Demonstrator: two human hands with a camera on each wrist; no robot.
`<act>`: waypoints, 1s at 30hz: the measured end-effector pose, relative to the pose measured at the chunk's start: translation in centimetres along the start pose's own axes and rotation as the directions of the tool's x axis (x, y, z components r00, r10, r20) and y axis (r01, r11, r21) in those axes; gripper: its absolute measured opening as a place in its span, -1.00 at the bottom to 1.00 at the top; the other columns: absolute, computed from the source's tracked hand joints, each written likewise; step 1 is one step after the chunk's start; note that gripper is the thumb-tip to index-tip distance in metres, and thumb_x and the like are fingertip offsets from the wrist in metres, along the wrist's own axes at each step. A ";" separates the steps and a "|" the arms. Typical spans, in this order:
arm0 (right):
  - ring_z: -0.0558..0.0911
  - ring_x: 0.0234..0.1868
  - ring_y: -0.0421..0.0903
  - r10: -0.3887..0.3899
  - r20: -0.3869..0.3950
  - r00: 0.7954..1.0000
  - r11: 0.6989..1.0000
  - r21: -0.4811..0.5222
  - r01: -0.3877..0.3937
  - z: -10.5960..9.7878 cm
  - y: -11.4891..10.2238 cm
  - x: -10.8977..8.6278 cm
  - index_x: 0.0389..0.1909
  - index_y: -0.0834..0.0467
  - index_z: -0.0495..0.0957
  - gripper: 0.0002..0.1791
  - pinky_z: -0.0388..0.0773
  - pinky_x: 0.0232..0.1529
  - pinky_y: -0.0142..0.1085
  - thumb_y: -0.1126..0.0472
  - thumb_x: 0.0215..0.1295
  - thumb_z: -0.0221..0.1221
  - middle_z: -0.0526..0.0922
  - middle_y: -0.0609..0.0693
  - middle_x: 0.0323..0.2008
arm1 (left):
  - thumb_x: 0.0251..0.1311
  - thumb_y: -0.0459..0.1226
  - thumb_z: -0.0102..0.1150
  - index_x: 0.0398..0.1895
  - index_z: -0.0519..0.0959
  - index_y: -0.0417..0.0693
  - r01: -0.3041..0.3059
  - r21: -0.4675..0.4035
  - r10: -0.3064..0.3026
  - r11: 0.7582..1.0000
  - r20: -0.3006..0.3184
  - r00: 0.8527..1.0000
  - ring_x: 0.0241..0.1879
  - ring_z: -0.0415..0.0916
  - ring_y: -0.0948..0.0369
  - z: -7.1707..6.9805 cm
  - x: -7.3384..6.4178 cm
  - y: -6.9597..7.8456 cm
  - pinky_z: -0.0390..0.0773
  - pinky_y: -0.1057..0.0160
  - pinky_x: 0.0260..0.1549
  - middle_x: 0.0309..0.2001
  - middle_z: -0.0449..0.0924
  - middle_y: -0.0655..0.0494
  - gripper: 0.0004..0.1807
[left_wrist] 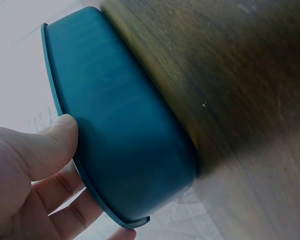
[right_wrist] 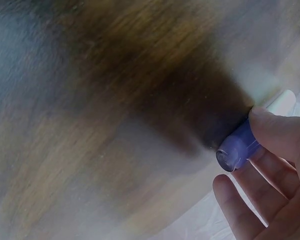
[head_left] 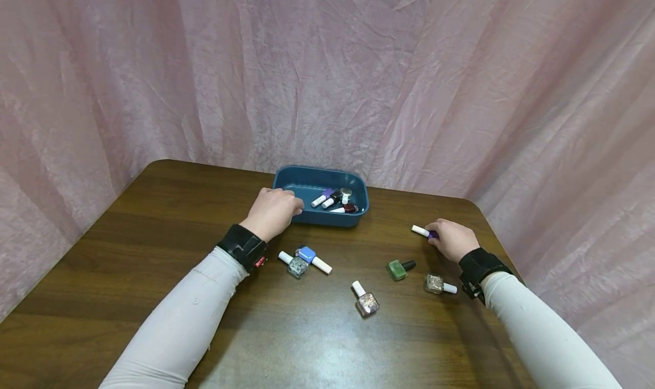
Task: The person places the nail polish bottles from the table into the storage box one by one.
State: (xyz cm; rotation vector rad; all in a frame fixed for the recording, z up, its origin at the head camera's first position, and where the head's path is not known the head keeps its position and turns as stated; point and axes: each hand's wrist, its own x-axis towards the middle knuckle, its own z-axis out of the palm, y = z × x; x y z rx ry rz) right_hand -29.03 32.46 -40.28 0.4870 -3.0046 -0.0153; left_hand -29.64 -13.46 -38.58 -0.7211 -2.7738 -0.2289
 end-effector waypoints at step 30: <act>0.80 -0.07 0.10 -0.079 -0.113 0.990 0.993 0.083 0.089 -2.6 -5.1 2.2 0.11 0.24 0.78 -0.70 0.73 -0.10 0.11 0.30 0.41 0.48 0.80 0.12 -0.01 | 0.54 -0.24 0.37 -0.06 0.89 0.09 0.008 -0.001 -0.008 1.000 0.014 1.000 -0.11 0.72 0.01 -0.1 -0.1 0.1 0.60 -0.20 0.04 -0.18 0.81 0.10 -0.86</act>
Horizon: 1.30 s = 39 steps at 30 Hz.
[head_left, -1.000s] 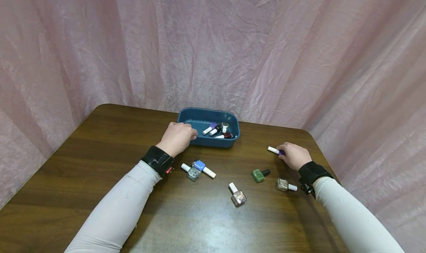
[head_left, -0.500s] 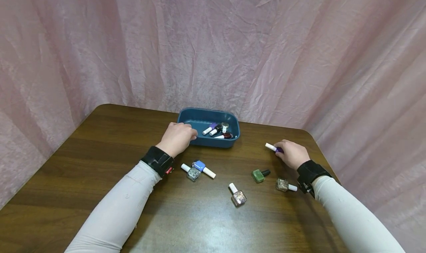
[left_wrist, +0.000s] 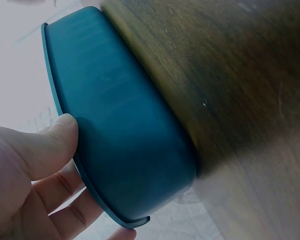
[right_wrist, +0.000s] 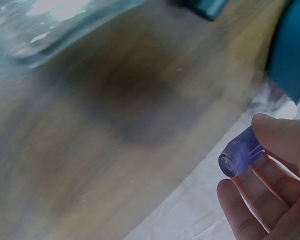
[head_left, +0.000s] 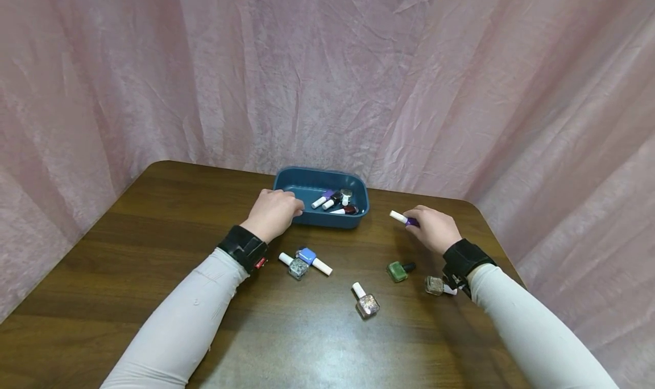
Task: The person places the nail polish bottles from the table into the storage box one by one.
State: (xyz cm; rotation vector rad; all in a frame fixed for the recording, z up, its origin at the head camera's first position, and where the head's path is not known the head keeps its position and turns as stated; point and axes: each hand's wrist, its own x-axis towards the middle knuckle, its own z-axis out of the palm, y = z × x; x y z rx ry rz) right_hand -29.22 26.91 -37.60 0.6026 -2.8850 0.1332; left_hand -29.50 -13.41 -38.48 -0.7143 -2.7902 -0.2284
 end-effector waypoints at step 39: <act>0.79 0.10 0.06 -0.108 -0.051 0.993 0.994 0.027 0.109 -2.0 -8.0 6.1 0.16 0.16 0.79 -0.70 0.71 0.08 0.07 0.24 0.47 0.46 0.80 0.11 0.13 | 0.54 -0.24 0.37 -0.08 0.90 0.09 0.000 0.003 0.000 1.000 -0.010 1.000 -0.11 0.74 0.02 0.1 0.0 0.0 0.60 -0.21 0.04 -0.19 0.82 0.10 -0.86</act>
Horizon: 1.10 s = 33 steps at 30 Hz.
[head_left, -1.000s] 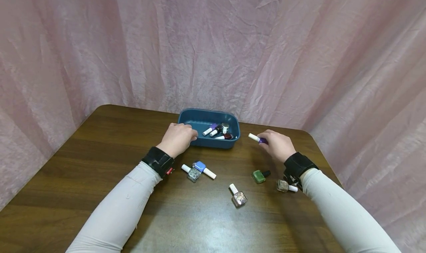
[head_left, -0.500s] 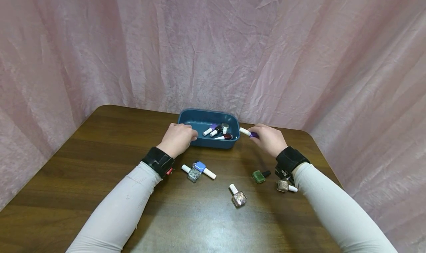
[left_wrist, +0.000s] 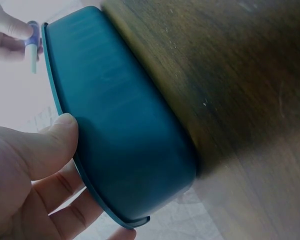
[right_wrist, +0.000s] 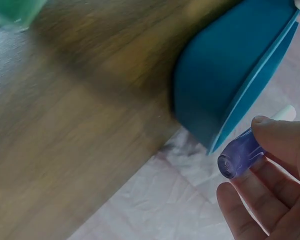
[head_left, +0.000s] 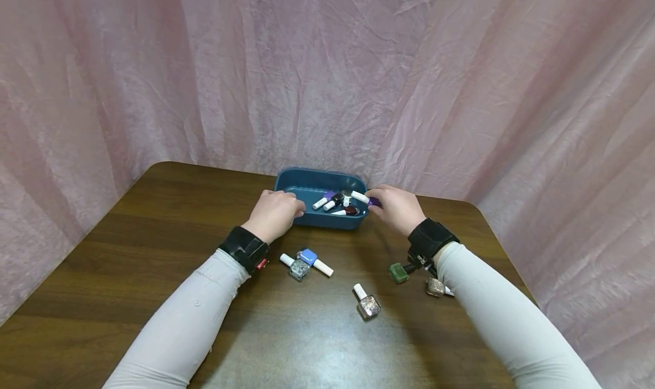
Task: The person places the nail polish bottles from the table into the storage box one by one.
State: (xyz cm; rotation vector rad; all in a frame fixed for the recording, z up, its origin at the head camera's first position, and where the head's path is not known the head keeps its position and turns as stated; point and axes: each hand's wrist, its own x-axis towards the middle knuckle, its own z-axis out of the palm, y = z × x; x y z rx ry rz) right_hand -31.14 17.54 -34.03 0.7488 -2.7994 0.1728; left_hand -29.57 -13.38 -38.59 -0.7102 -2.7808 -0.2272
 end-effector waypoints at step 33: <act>0.79 0.04 0.01 -0.044 0.132 0.990 0.998 -0.031 0.049 2.5 -5.3 4.7 0.26 0.10 0.78 -0.65 0.73 -0.01 -0.02 0.17 0.53 0.42 0.81 0.07 0.10 | 0.51 -0.21 0.40 -0.14 0.89 0.14 -0.013 0.023 0.014 1.000 -0.016 1.000 -0.12 0.74 0.00 0.1 0.1 -0.1 0.61 -0.22 0.01 -0.22 0.81 0.10 -0.89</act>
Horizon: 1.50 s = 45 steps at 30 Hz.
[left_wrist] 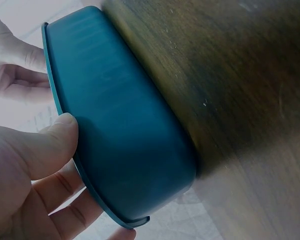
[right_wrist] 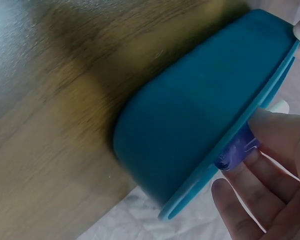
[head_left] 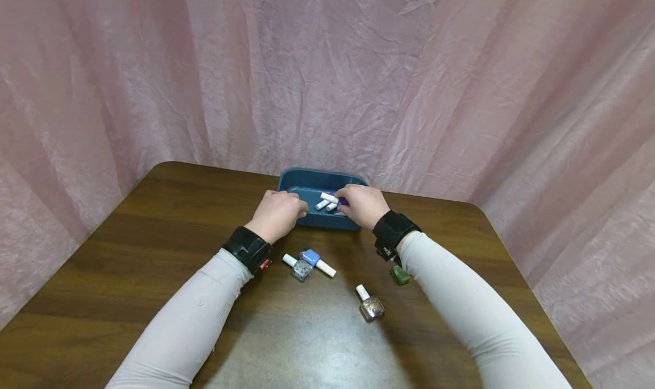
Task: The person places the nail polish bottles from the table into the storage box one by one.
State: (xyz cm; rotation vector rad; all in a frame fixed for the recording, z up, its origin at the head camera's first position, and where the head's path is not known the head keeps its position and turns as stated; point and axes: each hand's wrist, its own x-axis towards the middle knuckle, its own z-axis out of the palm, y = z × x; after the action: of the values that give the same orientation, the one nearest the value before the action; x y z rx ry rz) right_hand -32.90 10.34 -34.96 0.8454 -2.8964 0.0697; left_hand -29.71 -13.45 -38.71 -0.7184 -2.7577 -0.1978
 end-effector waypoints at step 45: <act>0.79 -0.03 -0.06 -0.027 0.167 0.986 0.993 0.115 0.008 1.5 -1.1 3.5 0.14 0.08 0.84 -0.74 0.70 0.03 -0.15 0.16 0.51 0.44 0.86 -0.01 -0.01 | 0.52 -0.17 0.41 -0.15 0.87 0.11 0.001 0.000 -0.001 1.000 0.008 1.000 -0.20 0.70 0.03 0.0 -0.2 0.0 0.60 -0.21 0.02 -0.31 0.72 0.13 -0.90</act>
State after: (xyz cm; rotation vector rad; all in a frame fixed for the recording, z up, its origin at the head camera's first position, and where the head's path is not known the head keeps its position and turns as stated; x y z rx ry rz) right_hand -35.40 7.39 -35.95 0.9388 -3.0669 0.1718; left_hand -29.58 -13.53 -38.79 -0.7198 -2.7656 -0.1952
